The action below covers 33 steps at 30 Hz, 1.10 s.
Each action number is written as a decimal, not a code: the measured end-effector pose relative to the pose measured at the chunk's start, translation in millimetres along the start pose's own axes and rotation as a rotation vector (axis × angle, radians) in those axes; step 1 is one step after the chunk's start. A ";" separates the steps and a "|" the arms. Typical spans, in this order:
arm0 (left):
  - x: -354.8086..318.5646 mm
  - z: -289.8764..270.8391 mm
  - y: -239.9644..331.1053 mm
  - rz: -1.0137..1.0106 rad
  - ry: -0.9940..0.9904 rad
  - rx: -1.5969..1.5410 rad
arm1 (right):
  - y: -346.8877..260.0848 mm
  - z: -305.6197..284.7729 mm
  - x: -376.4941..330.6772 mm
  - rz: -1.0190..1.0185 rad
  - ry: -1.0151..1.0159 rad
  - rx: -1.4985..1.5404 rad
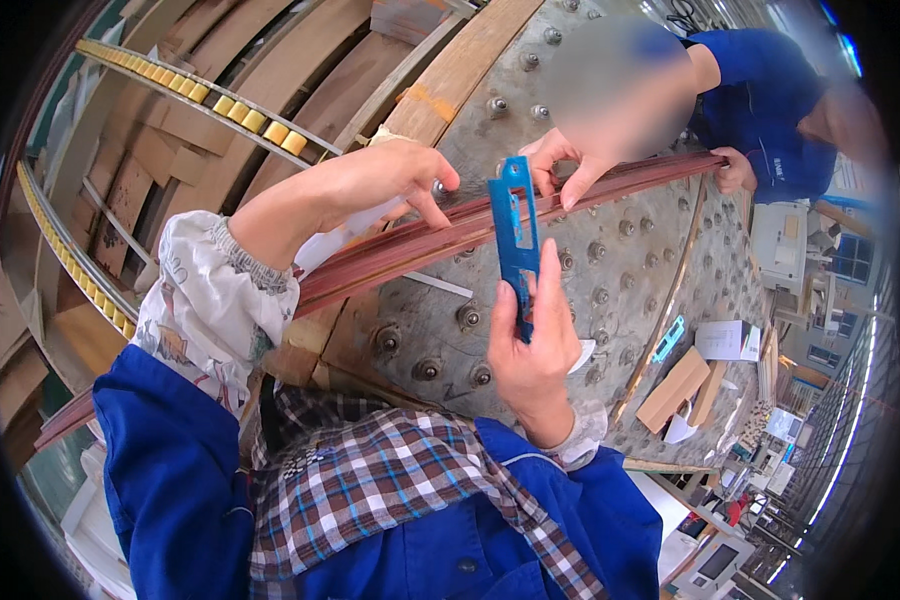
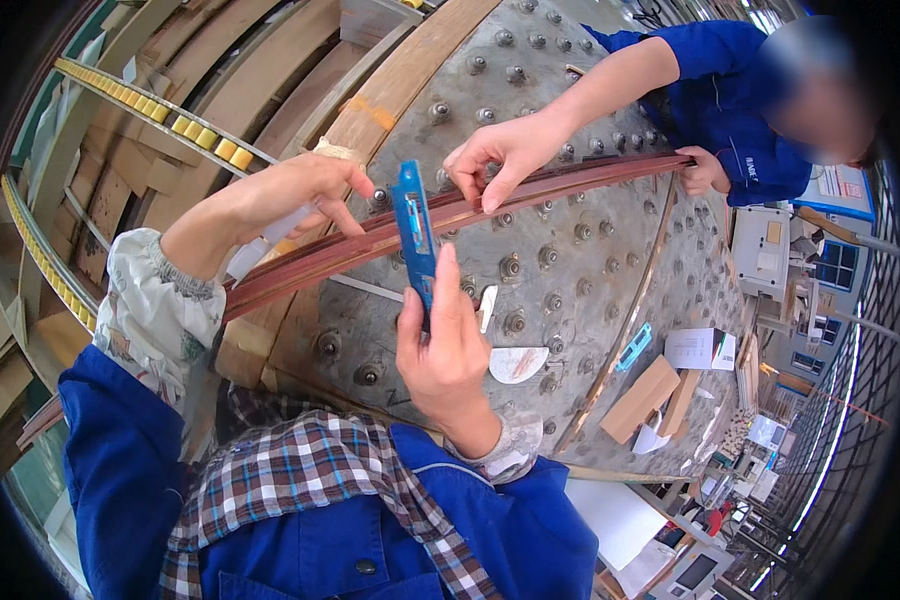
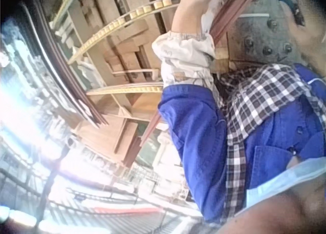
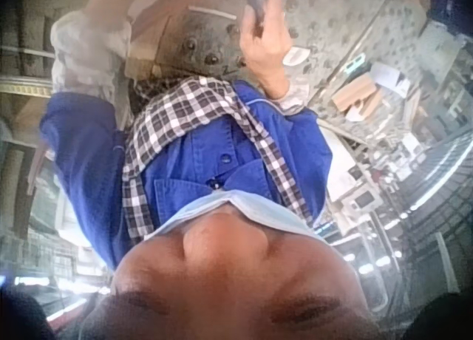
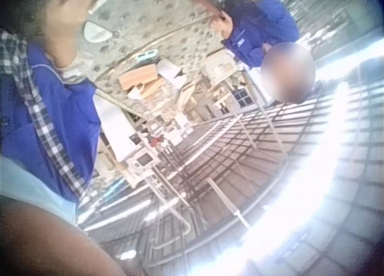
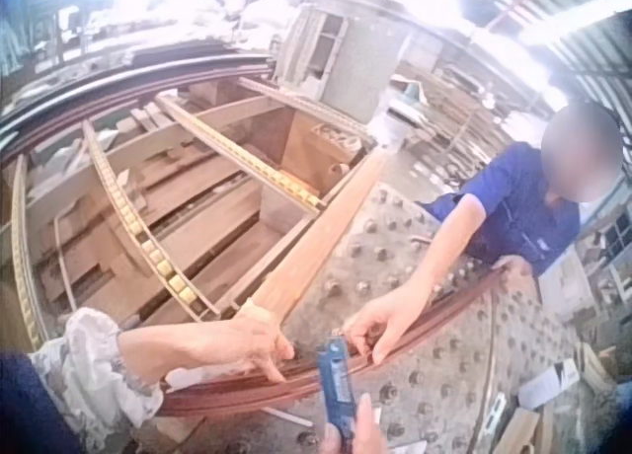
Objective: The person uses a utility knife to trim a long reddish-brown wooden trim piece while a coworker holds it steady. The person then uses a blue plastic guide to align and insert small plastic clips into the trim. The person continues to insert multiple clips along the length of the trim piece.
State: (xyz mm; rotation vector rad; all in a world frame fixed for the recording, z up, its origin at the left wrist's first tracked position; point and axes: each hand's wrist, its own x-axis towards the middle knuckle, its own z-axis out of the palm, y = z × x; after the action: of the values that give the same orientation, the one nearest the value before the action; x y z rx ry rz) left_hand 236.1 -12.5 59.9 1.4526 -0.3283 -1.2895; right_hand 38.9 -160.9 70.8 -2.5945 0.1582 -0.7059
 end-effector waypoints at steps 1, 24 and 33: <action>-1.0 -1.6 -0.6 0.037 -0.019 0.023 | 1.3 -1.4 -0.1 0.038 -0.017 -0.001; -23.3 24.1 -8.7 0.455 0.255 0.979 | 29.2 -4.0 -31.6 0.298 0.121 0.375; -18.8 18.6 -23.9 0.148 0.099 0.877 | 43.5 -17.7 -43.6 0.475 0.196 0.476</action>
State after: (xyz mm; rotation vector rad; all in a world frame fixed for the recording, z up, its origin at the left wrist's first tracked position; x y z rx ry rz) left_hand 203.6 0.6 53.6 2.1530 -1.0014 -0.9742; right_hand -7.3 -197.1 45.2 -1.9319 0.5708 -0.7116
